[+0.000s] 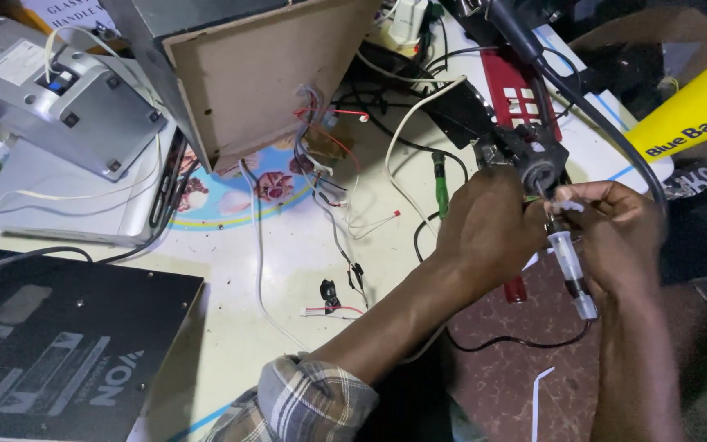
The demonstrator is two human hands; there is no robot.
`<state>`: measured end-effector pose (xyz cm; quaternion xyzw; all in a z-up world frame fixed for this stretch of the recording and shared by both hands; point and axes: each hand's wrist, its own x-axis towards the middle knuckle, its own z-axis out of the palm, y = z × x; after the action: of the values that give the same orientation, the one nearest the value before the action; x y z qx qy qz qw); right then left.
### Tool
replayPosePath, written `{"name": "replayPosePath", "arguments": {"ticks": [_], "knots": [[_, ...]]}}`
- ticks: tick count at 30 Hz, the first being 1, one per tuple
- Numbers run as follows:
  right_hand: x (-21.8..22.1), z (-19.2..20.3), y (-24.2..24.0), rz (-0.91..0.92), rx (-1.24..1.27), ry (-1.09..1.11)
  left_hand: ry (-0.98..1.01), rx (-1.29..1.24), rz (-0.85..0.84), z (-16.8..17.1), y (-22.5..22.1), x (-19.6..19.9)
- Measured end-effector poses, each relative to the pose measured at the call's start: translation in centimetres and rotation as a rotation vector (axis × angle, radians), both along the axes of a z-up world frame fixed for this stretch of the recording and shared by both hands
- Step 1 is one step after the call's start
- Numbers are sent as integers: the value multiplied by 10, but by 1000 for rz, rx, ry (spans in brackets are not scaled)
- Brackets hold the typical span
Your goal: Connecting electrical wires by twisting them together and insulating the joints with electrical tape.
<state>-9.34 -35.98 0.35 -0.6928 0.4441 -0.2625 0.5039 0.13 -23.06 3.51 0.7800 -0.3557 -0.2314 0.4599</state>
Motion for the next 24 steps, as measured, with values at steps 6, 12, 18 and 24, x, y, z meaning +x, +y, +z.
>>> {"name": "replayPosePath", "arguments": {"ticks": [6,12,18,24], "knots": [[-23,-16,-19,-20,-218,-2,-61,-299,2,-9,30,-22],[-64,-24,-22,8,-493,-52,-445,-484,114,30,151,-32],[-45,24,87,34,-541,-31,-614,-240,428,-16,212,-5],[19,12,135,278,-94,-286,-522,-161,442,-18,214,6]]}}
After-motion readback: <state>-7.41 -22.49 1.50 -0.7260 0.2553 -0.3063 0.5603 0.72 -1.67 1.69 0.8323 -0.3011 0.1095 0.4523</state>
